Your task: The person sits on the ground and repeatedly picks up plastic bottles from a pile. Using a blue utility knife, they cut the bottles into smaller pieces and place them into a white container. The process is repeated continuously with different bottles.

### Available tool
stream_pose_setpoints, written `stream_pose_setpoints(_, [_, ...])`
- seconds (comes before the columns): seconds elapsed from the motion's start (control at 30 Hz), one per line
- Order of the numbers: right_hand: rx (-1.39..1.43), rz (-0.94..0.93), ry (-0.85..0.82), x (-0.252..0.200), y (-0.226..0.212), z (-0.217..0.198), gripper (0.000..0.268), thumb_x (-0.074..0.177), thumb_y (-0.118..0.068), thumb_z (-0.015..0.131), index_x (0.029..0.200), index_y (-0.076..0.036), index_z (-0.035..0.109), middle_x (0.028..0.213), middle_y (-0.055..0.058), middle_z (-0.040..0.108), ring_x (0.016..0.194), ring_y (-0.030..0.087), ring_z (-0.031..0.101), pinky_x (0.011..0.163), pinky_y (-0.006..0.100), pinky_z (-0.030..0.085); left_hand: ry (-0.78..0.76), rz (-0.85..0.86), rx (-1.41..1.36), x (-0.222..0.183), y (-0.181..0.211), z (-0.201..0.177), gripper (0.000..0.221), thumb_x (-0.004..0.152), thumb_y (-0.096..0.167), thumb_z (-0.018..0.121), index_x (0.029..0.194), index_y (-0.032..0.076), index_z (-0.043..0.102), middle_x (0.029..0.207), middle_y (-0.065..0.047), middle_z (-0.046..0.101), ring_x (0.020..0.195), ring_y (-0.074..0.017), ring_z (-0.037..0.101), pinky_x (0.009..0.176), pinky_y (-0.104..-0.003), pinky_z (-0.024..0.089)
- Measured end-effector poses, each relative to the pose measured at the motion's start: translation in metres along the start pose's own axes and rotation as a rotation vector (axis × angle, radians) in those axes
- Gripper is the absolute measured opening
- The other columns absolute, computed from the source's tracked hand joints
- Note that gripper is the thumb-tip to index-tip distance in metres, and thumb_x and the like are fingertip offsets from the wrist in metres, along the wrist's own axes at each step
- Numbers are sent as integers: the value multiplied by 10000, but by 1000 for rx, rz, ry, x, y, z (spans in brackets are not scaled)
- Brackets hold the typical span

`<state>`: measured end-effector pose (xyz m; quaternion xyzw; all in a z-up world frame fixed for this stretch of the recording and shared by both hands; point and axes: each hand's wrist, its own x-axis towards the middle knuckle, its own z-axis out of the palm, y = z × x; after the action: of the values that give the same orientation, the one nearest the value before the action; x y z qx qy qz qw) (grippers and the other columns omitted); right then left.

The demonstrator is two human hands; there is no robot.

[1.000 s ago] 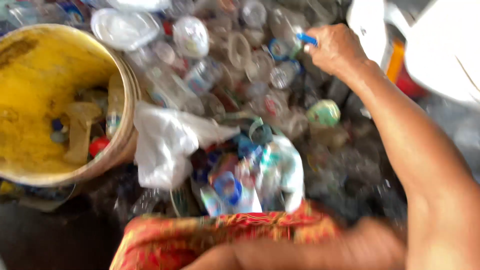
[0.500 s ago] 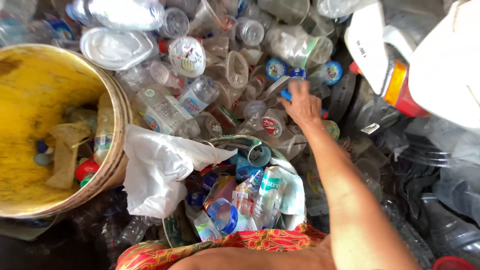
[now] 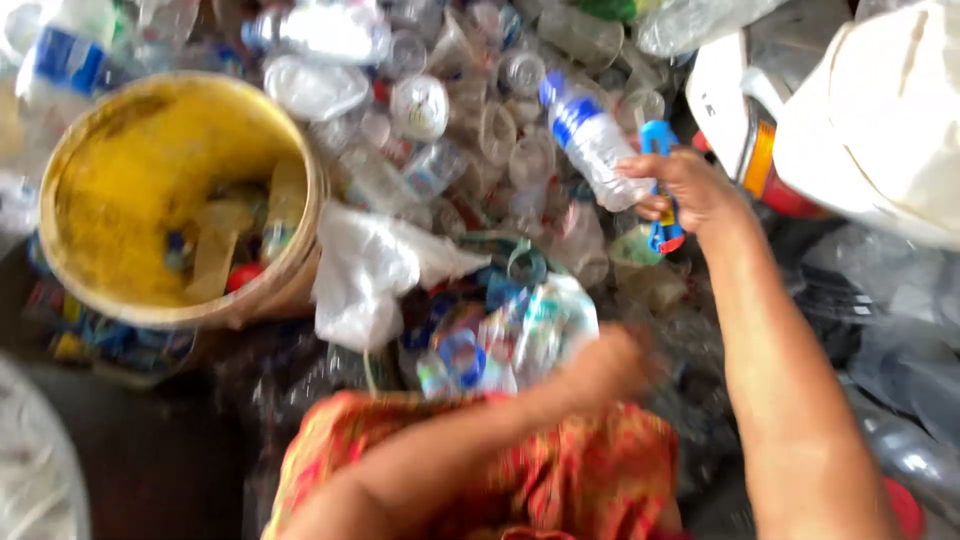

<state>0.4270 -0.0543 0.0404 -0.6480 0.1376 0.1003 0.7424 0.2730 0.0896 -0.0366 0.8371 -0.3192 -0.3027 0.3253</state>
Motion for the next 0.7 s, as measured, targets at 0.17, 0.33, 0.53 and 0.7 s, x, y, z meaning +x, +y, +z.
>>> stream_pose_setpoints(0.17, [-27, -155, -54, -145, -6, 69, 391, 767, 16, 762, 1082, -178, 638, 700, 52, 659, 454, 83, 568, 378, 168, 434, 594, 121, -376, -56, -73, -87, 507, 826, 315, 747, 1199, -9, 630, 955, -130, 706, 848, -289, 734, 770, -440, 607])
stream_pose_setpoints(0.33, [-335, -155, -24, -180, 58, 104, 356, 686, -73, 962, 937, 5, 723, 644, 65, 640, 528, 151, 625, 514, 256, 539, 704, -74, -1340, -126, -77, -130, 743, 784, 469, 886, 1360, 71, 636, 1066, -113, 696, 917, -230, 714, 788, -424, 636])
stream_pose_setpoints(0.53, [-800, -102, 401, -154, 25, 130, 506, 815, -858, 659, 709, -374, 761, 572, -164, 667, 661, 72, 728, 667, 237, 586, 769, -234, -393, -154, -64, -105, 785, 653, 610, 894, 1346, 374, 608, 1190, -7, 752, 1145, -269, 707, 967, -400, 553])
stream_pose_setpoints(0.7, [-868, -261, 371, -162, 33, 175, 636, 892, -739, 687, 626, -161, 677, 569, 93, 602, 695, 334, 702, 618, 421, 516, 1127, 85, 376, -158, -81, -88, 773, 709, 474, 881, 1347, 151, 586, 1097, -115, 695, 937, -312, 722, 809, -423, 573])
